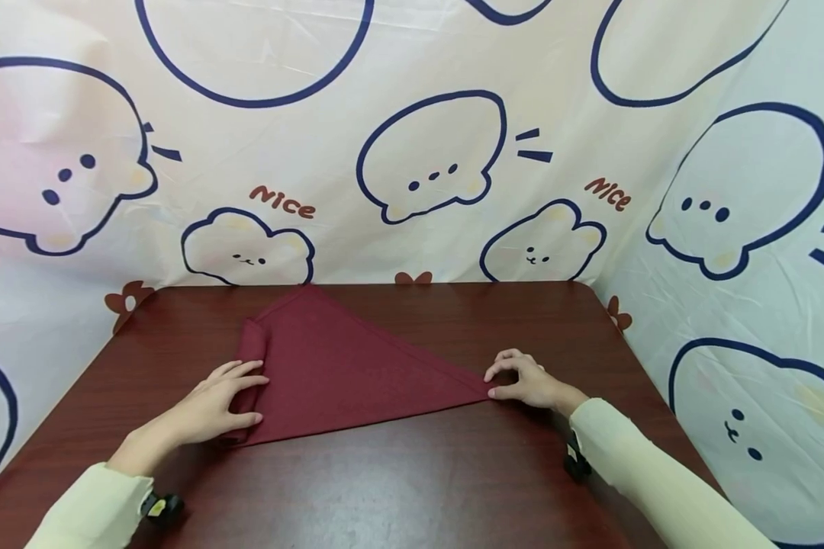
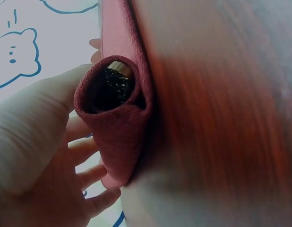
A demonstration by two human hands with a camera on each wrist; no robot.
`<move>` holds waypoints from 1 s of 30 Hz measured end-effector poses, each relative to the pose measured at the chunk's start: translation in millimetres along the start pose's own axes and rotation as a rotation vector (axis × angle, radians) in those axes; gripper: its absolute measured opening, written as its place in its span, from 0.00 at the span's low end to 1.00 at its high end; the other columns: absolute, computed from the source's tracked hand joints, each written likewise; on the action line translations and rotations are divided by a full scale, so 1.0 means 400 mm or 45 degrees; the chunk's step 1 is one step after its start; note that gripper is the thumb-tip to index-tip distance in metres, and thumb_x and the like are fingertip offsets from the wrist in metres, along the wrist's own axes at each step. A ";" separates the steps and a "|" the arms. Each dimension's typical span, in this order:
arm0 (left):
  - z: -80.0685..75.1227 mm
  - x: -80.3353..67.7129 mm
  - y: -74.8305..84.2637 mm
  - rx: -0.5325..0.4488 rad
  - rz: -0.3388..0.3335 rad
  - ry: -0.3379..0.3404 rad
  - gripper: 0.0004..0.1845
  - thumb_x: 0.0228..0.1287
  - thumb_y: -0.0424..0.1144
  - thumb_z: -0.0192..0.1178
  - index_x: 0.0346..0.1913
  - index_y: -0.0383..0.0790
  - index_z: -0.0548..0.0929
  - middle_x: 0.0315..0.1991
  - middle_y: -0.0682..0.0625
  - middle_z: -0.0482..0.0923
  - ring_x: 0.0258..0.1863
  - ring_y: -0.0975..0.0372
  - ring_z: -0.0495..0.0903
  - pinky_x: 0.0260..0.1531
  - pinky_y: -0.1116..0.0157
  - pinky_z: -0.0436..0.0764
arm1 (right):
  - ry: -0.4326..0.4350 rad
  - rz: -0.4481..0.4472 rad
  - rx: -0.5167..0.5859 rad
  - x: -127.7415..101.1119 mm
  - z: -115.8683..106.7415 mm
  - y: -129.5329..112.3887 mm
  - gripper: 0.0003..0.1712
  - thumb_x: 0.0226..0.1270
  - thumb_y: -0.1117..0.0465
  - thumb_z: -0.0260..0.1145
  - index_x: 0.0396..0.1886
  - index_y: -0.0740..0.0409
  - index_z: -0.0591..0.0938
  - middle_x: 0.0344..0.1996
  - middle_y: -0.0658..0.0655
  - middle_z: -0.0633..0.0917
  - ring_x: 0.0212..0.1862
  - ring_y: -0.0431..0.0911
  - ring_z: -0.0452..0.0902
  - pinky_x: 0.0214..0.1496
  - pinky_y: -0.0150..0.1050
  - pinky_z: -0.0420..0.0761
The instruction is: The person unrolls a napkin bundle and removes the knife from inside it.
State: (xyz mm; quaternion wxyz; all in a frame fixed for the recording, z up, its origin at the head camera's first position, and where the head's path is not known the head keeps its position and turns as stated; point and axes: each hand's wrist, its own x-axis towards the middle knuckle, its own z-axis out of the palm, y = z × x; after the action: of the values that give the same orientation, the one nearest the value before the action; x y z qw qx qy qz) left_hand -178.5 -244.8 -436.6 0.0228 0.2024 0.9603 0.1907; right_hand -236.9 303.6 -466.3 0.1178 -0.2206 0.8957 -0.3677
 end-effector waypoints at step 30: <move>-0.051 -0.045 -0.057 -0.109 -0.054 -0.020 0.33 0.54 0.44 0.74 0.63 0.34 0.79 0.70 0.30 0.67 0.68 0.33 0.62 0.60 0.30 0.67 | -0.002 0.020 0.007 -0.003 -0.002 -0.004 0.09 0.63 0.57 0.75 0.42 0.51 0.87 0.53 0.59 0.74 0.59 0.53 0.64 0.62 0.54 0.64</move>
State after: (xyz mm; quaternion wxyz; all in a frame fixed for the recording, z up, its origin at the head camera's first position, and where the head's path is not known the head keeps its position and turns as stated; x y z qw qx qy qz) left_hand -173.2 -278.5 -427.0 0.0431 0.1823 0.9551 0.2294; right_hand -235.9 303.6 -464.4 0.1220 -0.2135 0.8964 -0.3689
